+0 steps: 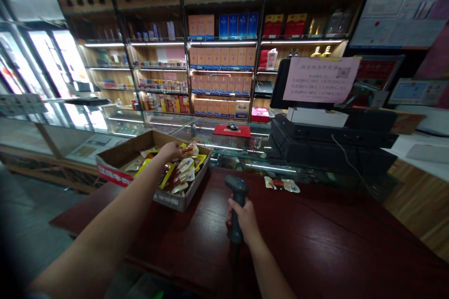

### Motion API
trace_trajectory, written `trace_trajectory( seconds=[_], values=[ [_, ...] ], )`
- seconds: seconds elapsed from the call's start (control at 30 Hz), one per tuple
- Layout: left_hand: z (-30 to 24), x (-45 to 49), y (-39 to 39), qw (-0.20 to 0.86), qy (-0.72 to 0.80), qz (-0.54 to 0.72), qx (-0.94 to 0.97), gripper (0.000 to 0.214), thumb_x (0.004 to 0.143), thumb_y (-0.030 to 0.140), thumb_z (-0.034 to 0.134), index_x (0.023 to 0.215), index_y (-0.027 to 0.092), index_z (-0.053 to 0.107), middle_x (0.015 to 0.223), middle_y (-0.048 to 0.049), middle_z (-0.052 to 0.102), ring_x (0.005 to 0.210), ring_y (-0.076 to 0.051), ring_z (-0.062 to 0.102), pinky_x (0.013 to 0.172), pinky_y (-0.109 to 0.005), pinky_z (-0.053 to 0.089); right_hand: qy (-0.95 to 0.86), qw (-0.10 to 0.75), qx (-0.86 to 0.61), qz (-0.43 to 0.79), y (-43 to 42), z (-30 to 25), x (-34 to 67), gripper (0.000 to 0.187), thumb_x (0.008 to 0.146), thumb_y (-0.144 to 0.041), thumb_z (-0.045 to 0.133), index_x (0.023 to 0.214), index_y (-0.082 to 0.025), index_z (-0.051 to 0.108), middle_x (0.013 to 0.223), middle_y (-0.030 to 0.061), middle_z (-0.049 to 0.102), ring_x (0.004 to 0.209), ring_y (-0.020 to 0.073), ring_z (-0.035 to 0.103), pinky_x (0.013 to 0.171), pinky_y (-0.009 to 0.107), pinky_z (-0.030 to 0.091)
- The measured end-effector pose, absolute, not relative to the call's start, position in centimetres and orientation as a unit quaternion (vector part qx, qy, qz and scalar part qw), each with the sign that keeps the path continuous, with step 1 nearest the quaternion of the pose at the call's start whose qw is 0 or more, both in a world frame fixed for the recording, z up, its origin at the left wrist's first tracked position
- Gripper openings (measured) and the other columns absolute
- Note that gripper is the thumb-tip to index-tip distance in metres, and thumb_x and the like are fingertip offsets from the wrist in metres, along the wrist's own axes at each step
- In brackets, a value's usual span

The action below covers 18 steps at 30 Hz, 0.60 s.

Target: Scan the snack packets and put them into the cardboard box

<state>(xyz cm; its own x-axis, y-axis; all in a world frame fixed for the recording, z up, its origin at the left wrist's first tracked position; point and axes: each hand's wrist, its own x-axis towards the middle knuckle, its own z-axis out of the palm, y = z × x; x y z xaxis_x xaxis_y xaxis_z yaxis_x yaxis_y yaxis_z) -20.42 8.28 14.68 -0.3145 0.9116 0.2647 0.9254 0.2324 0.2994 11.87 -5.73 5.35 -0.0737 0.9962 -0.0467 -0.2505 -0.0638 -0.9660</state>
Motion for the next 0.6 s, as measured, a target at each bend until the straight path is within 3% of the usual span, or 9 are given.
trace_trajectory(
  seconds=[0.17, 0.3, 0.43, 0.6],
  values=[
    [15.2, -18.8, 6.5, -0.001, -0.712, -0.42, -0.562, 0.041, 0.052, 0.038, 0.077, 0.086, 0.02, 0.062, 0.078, -0.0053, 0.067, 0.075, -0.021, 0.062, 0.067, -0.026, 0.045, -0.436, 0.525, -0.428, 0.592, -5.7, 4.8, 12.4, 0.043, 0.061, -0.041, 0.071, 0.09, -0.015, 0.053, 0.05, -0.0063, 0.055, 0.035, 0.0108, 0.05, 0.034, 0.023, 0.043],
    [15.1, -15.3, 5.3, -0.229, -0.563, -0.59, -0.532, 0.043, 0.046, 0.034, 0.08, 0.08, 0.015, 0.063, 0.071, -0.0025, 0.066, 0.061, -0.015, 0.06, 0.06, -0.026, 0.047, -0.434, 0.527, -0.428, 0.592, -5.9, 4.8, 12.5, 0.045, 0.06, -0.042, 0.072, 0.09, -0.015, 0.054, 0.05, -0.0062, 0.055, 0.035, 0.0106, 0.05, 0.034, 0.023, 0.043],
    [13.7, -10.5, 3.6, -0.441, -0.458, -0.622, -0.458, 0.045, 0.043, 0.034, 0.082, 0.076, 0.014, 0.06, 0.066, -0.0025, 0.065, 0.053, -0.012, 0.058, 0.051, -0.023, 0.046, -0.446, 0.528, -0.42, 0.589, -6.3, 5.5, 12.6, 0.048, 0.059, -0.044, 0.074, 0.092, -0.014, 0.055, 0.051, -0.0059, 0.055, 0.036, 0.0106, 0.05, 0.034, 0.022, 0.042],
    [10.7, -5.5, 2.1, -0.563, -0.428, -0.612, -0.354, 0.036, 0.052, 0.028, 0.081, 0.073, 0.016, 0.055, 0.06, 0.0011, 0.061, 0.049, -0.01, 0.056, 0.047, -0.023, 0.048, -0.472, 0.53, -0.412, 0.571, -7.3, 6.7, 13.2, 0.049, 0.061, -0.045, 0.073, 0.095, -0.015, 0.055, 0.053, -0.0056, 0.056, 0.037, 0.0106, 0.051, 0.036, 0.023, 0.043]
  ],
)
